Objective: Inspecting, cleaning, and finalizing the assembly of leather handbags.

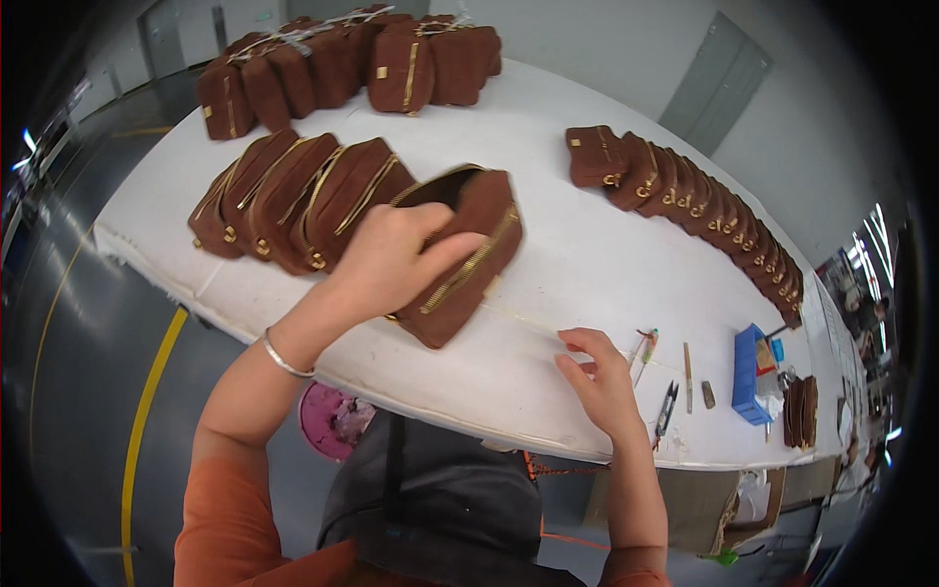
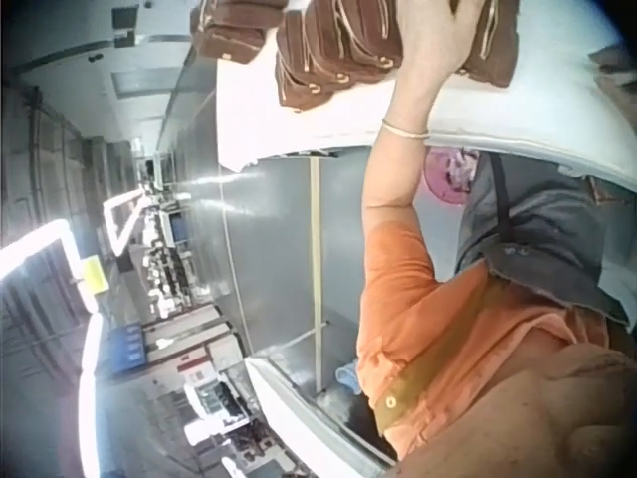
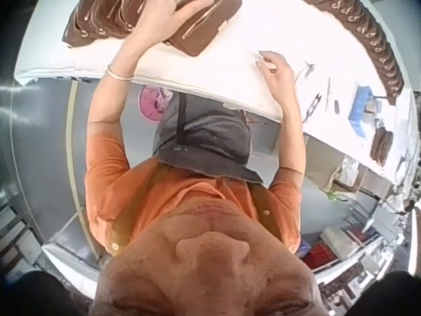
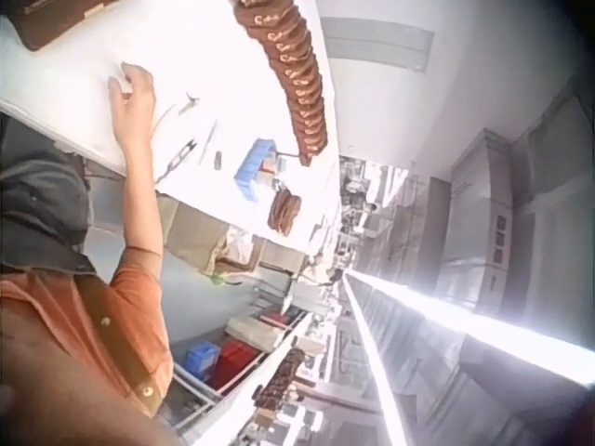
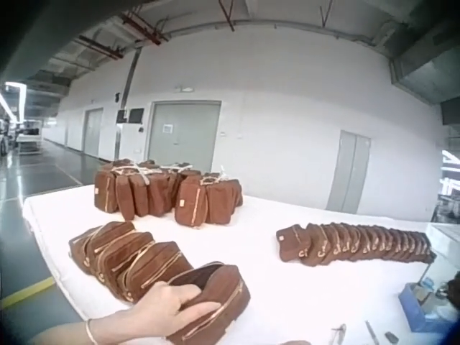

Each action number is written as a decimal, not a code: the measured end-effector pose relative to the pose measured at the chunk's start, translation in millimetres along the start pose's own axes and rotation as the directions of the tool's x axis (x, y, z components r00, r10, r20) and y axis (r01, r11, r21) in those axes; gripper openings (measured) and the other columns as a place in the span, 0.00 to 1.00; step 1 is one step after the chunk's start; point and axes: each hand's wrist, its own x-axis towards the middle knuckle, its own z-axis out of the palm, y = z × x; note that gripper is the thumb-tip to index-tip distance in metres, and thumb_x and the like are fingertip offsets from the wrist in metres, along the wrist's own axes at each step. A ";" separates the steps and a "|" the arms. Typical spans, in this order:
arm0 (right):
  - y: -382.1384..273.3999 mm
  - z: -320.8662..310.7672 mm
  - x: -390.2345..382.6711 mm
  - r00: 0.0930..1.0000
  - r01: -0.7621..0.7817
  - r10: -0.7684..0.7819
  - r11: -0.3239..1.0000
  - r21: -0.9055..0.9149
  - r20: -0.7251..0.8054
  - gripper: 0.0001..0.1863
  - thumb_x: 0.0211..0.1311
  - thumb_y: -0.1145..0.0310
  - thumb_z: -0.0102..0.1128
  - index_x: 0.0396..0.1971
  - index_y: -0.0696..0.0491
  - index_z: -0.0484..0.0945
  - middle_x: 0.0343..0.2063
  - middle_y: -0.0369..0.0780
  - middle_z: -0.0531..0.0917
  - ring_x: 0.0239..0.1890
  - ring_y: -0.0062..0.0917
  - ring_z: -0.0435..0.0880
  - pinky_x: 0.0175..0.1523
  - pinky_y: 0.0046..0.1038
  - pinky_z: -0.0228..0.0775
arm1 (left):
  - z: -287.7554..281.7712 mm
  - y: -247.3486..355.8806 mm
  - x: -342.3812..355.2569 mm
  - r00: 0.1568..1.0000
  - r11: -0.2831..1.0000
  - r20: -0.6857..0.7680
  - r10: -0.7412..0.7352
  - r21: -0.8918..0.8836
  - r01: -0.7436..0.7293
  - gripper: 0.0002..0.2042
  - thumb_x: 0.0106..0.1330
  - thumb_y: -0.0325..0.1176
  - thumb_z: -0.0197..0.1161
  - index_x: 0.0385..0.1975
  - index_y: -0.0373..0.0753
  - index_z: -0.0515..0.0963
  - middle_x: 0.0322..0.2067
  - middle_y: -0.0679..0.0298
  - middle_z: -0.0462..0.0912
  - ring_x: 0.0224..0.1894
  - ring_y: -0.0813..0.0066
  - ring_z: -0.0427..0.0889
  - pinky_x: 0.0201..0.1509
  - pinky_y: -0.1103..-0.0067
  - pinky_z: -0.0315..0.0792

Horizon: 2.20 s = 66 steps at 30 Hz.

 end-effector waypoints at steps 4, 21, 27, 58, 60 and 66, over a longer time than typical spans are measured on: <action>30.9 -7.7 52.1 0.992 0.001 0.009 0.997 -0.075 0.123 0.14 0.60 0.70 0.62 0.45 0.59 0.79 0.46 0.46 0.81 0.42 0.31 0.81 0.43 0.28 0.76 | -4.9 -44.1 0.3 0.955 0.984 -0.247 -0.165 0.027 0.177 0.21 0.66 0.40 0.64 0.18 0.30 0.67 0.13 0.51 0.64 0.15 0.67 0.59 0.20 0.72 0.60; 95.1 -73.3 377.8 0.822 -0.498 0.199 0.706 -0.503 -0.534 0.14 0.62 0.62 0.60 0.41 0.56 0.81 0.46 0.47 0.83 0.50 0.39 0.82 0.53 0.37 0.76 | 3.5 -76.0 -6.1 0.842 0.914 -0.364 -0.398 -0.236 0.330 0.10 0.71 0.32 0.58 0.35 0.30 0.77 0.23 0.77 0.70 0.27 0.93 0.62 0.29 0.91 0.55; 112.5 -60.7 387.3 0.785 -0.601 0.409 0.689 -0.406 -0.466 0.17 0.59 0.70 0.58 0.48 0.56 0.79 0.49 0.48 0.80 0.54 0.40 0.80 0.57 0.35 0.74 | -0.1 -80.8 -16.9 0.872 0.913 -0.288 -0.395 -0.231 0.337 0.17 0.71 0.33 0.57 0.55 0.32 0.73 0.26 0.76 0.70 0.29 0.92 0.63 0.33 0.92 0.56; -17.3 -100.1 117.3 0.854 0.468 -0.517 0.720 -0.513 0.055 0.21 0.44 0.91 0.51 0.36 0.52 0.78 0.34 0.38 0.79 0.45 0.35 0.73 0.51 0.35 0.63 | 2.3 13.6 -26.4 0.948 0.998 -0.313 -0.053 -0.054 0.038 0.17 0.65 0.24 0.60 0.54 0.35 0.75 0.52 0.60 0.75 0.50 0.70 0.76 0.54 0.78 0.70; -23.0 -103.1 83.8 0.769 0.563 -0.637 0.633 -0.532 0.055 0.19 0.43 0.90 0.52 0.35 0.53 0.76 0.32 0.38 0.77 0.46 0.35 0.73 0.53 0.36 0.63 | 27.9 45.0 -16.6 0.973 0.993 -0.229 0.035 -0.106 -0.060 0.18 0.60 0.22 0.64 0.52 0.35 0.77 0.50 0.59 0.77 0.49 0.69 0.77 0.52 0.78 0.70; -49.3 -70.0 34.7 0.642 0.658 -0.766 0.565 -0.498 -0.021 0.14 0.42 0.86 0.58 0.30 0.54 0.73 0.30 0.39 0.74 0.43 0.36 0.74 0.61 0.43 0.64 | 64.4 98.8 -30.6 0.980 0.950 0.042 0.194 -0.259 -0.177 0.35 0.51 0.31 0.74 0.61 0.35 0.67 0.55 0.52 0.72 0.56 0.57 0.74 0.59 0.71 0.69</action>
